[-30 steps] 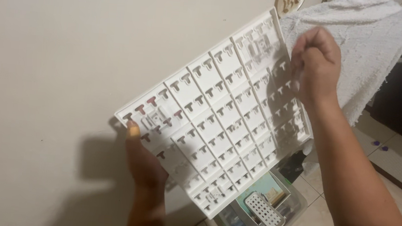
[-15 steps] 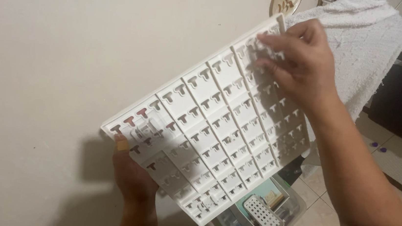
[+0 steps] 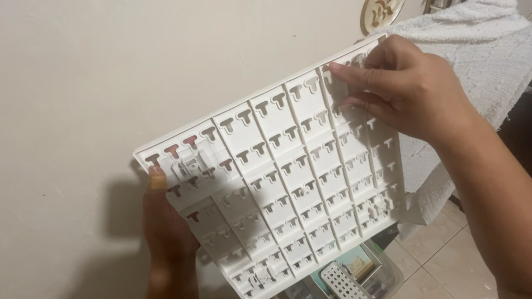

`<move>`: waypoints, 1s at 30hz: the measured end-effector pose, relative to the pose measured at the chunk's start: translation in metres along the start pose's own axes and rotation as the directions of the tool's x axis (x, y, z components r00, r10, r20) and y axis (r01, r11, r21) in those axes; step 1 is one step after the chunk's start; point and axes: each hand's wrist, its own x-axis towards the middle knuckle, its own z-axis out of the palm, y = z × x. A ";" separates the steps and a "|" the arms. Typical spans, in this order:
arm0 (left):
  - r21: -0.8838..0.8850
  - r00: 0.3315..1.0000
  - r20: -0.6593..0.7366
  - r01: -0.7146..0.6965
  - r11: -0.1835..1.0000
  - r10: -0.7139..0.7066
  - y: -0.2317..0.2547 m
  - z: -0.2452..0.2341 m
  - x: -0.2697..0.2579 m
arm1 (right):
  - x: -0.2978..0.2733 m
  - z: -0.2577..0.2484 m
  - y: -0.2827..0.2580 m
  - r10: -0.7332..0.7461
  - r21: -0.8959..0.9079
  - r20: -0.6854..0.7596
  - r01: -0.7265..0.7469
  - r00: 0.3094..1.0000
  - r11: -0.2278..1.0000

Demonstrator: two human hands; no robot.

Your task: The person removes a white pegboard organizer from the wall, detaches its bins, and uses a red marker to mark positions on the board. They then apply adhesive strips to the back of the board and reattach it to the wall, pressing it firmly to secure it.

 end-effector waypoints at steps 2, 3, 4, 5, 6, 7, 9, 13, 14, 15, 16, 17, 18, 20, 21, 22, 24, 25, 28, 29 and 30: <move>-0.025 1.000 0.007 0.011 1.000 -0.011 -0.001 0.000 0.000 | -0.003 0.001 0.003 -0.021 -0.012 -0.016 0.020 1.000 1.000; -0.014 1.000 0.019 0.001 1.000 -0.001 -0.001 0.000 0.000 | -0.004 0.002 0.005 -0.031 -0.019 -0.024 0.030 0.999 0.999; -0.004 0.999 0.031 -0.008 1.000 0.009 -0.002 0.000 0.000 | -0.006 0.003 0.007 -0.045 -0.012 -0.036 0.045 0.998 0.999; 0.006 0.999 0.043 -0.018 1.000 0.018 -0.002 0.000 -0.001 | -0.007 0.005 0.008 -0.059 -0.005 -0.049 0.059 0.997 0.998; 0.008 0.999 0.041 -0.017 1.000 0.017 -0.002 0.000 -0.001 | -0.007 0.006 0.010 -0.074 0.002 -0.061 0.074 0.995 0.997; 0.011 0.999 0.038 -0.017 1.000 0.016 -0.002 0.001 -0.001 | -0.008 0.008 0.012 -0.082 -0.006 -0.069 0.082 0.994 0.997; 0.031 0.999 0.031 -0.020 0.999 0.019 -0.001 0.002 -0.001 | -0.009 0.010 0.014 -0.100 -0.021 -0.086 0.099 0.991 0.995; 0.069 1.000 0.015 -0.027 0.997 0.026 0.002 0.005 -0.001 | -0.010 0.006 0.016 -0.086 0.030 -0.082 0.088 0.993 0.996; 0.071 1.000 0.012 -0.028 0.997 0.027 0.002 0.006 -0.001 | -0.009 0.003 0.016 -0.060 0.057 -0.061 0.063 0.996 0.996; 0.079 1.000 -0.008 -0.010 0.997 0.011 0.002 0.007 -0.001 | -0.008 0.001 0.016 -0.034 0.084 -0.039 0.037 0.999 0.996; 0.086 1.000 -0.028 0.008 0.996 -0.005 0.002 0.007 -0.001 | -0.006 0.000 0.015 -0.013 0.089 -0.032 0.016 0.999 0.996; 0.094 0.999 -0.047 0.026 0.995 -0.021 0.002 0.008 -0.001 | -0.005 0.001 0.012 0.008 0.093 -0.025 -0.006 1.000 0.996; 0.093 1.000 -0.028 0.000 0.996 0.003 -0.001 0.009 -0.001 | -0.003 0.001 0.010 0.031 0.095 -0.017 -0.029 0.999 0.995; 0.090 0.999 0.011 -0.051 0.995 0.050 -0.009 0.013 -0.005 | -0.004 0.006 0.000 0.164 0.100 -0.020 -0.161 0.986 0.982; 0.088 0.997 0.030 -0.076 0.993 0.073 -0.013 0.015 -0.008 | -0.005 0.009 -0.005 0.229 0.103 -0.020 -0.226 0.973 0.969; 0.086 0.994 0.049 -0.100 0.991 0.096 -0.018 0.017 -0.011 | -0.007 0.012 -0.010 0.266 0.157 -0.066 -0.253 0.962 0.955; 0.076 0.996 0.034 -0.081 0.994 0.079 -0.027 0.021 -0.015 | -0.010 0.016 -0.016 0.343 0.267 -0.151 -0.296 0.927 0.917; 0.066 0.999 0.001 -0.038 0.997 0.038 -0.031 0.023 -0.019 | -0.012 0.017 -0.017 0.360 0.265 -0.155 -0.313 0.920 0.912; 0.036 1.000 -0.026 -0.014 0.999 0.015 -0.038 0.028 -0.026 | -0.014 0.018 -0.016 0.392 0.299 -0.159 -0.334 0.906 0.894; 0.026 0.999 -0.023 -0.023 0.999 0.023 -0.039 0.029 -0.027 | -0.015 0.018 -0.015 0.391 0.334 -0.153 -0.325 0.908 0.885; 0.033 1.000 -0.019 -0.023 0.999 0.024 -0.040 0.031 -0.027 | -0.015 0.018 -0.014 0.390 0.369 -0.147 -0.315 0.909 0.875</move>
